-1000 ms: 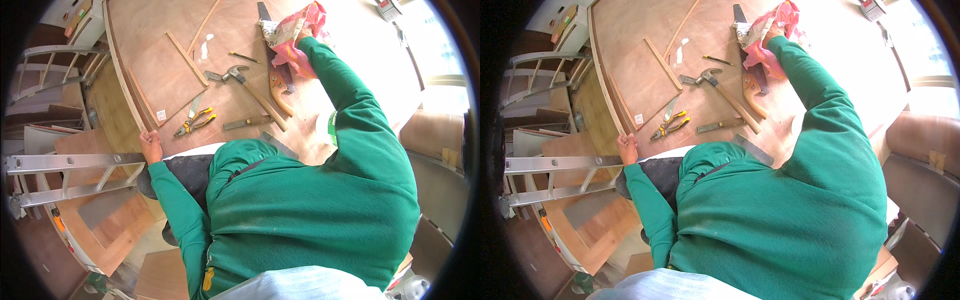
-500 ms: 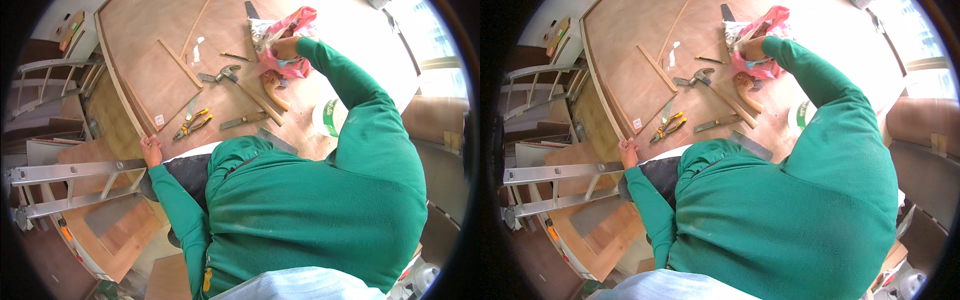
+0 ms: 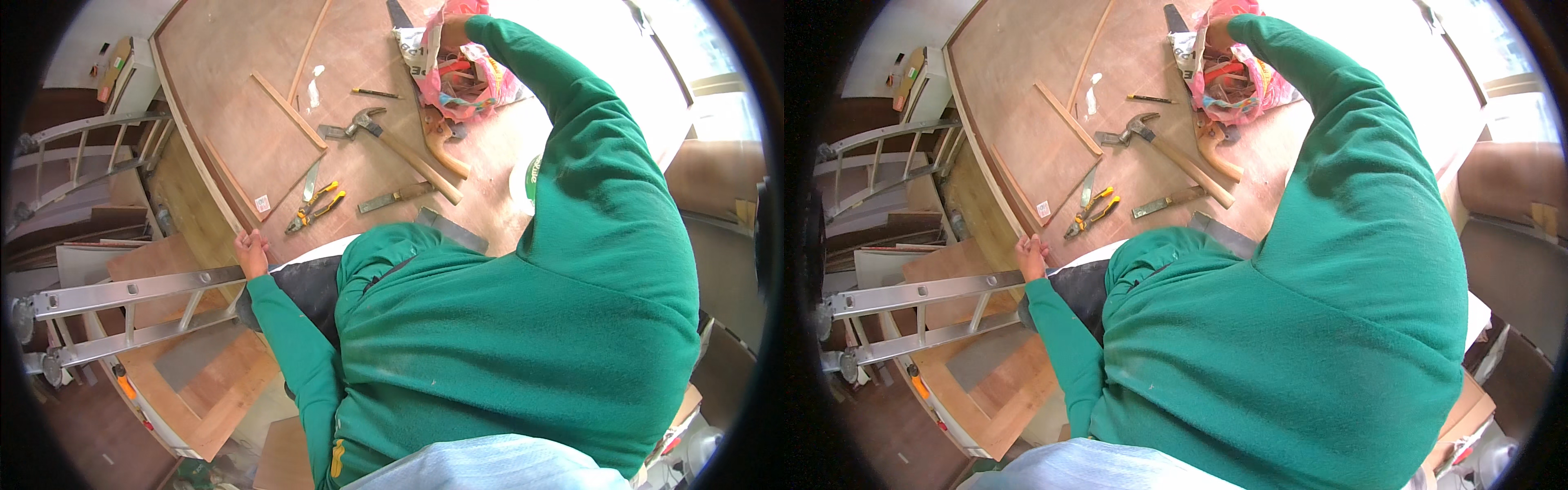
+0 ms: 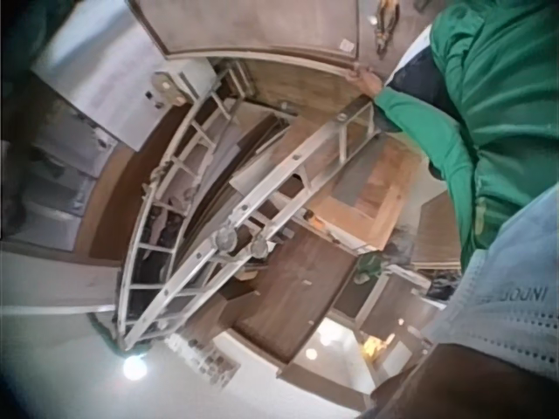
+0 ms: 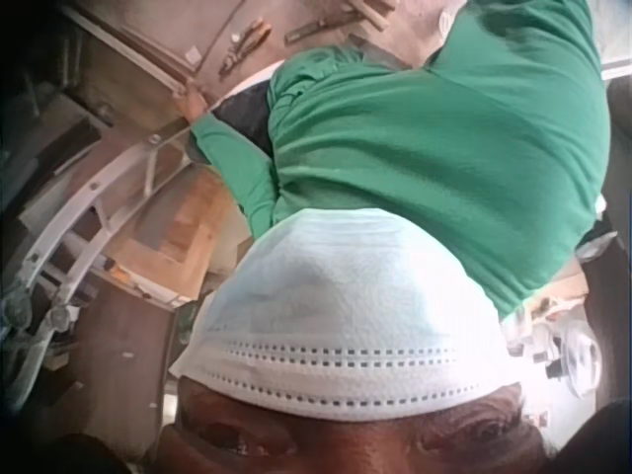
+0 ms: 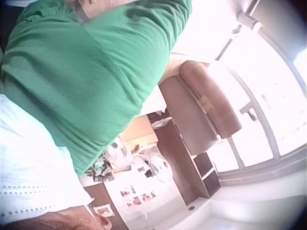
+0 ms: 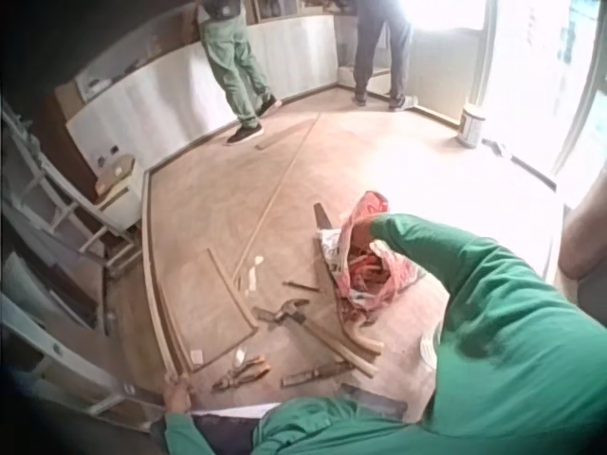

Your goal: The person sits on the floor and assembles a small wooden frame. They use a hammer to drive nails into the joints of the frame and a utility knife to trim excess material. The person also uses a saw to cut a piece of wood and a ruler to measure the frame.

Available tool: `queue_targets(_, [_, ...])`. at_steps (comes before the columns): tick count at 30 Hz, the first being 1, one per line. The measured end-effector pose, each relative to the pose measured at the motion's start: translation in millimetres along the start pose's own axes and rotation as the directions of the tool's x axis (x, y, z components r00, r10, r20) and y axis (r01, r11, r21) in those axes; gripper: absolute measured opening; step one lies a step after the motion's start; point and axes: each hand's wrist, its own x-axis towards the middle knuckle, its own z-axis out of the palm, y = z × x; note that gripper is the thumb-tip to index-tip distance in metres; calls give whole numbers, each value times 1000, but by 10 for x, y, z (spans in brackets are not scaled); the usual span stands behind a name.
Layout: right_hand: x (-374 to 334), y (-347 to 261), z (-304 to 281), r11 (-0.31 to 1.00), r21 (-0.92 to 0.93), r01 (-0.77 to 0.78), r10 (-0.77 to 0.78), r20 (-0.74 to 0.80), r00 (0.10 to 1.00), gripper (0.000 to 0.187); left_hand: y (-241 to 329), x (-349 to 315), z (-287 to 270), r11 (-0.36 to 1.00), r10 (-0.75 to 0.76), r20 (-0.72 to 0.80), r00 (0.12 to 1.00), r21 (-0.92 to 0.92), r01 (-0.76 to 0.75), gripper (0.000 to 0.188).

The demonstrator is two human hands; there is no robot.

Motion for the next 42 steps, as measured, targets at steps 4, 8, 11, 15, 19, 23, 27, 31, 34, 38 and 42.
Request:
queue_targets(4, [258,-295,-111,983,-163,-80,109,180,978,39,-138,-123,-233,1000,0,-47,999,-2,0,61])
queue_targets(8, [91,-353,-287,982,-101,-162,174,130,976,39,-147,-183,-282,1000,-11,-73,997,4,12,60])
queue_targets(11, [-66,-305,-331,974,-94,-208,219,133,967,39,-113,-180,-238,1000,-20,-74,997,12,21,61])
queue_targets(15, [-139,-350,-314,972,-81,-222,231,126,965,39,-109,-195,-231,1000,-27,-73,997,5,27,61])
queue_targets(19, [-113,-405,-216,967,-81,-241,249,107,963,40,-108,-168,-209,999,-35,-69,997,2,35,61])
queue_targets(23, [-107,-486,-115,963,-83,-257,264,91,960,40,-128,-124,-228,998,-48,-76,996,40,51,60])
queue_targets(27, [-111,-501,-82,958,-81,-275,282,82,956,41,-125,-167,-237,999,-34,-68,997,26,36,59])
queue_targets(31, [-125,-464,-103,954,-84,-286,293,79,953,41,-106,-184,-254,998,-22,-70,997,52,26,58])
queue_targets(34, [-139,-450,-116,953,-83,-291,297,81,951,42,-112,-197,-266,999,-16,-75,997,41,19,58])
queue_targets(38, [-181,-460,-117,954,-89,-285,292,77,953,42,-126,-194,-245,999,-13,-72,997,44,16,59])
queue_targets(42, [-208,-509,-116,953,-100,-286,295,83,952,43,-117,-195,-256,999,0,-60,998,49,3,59])
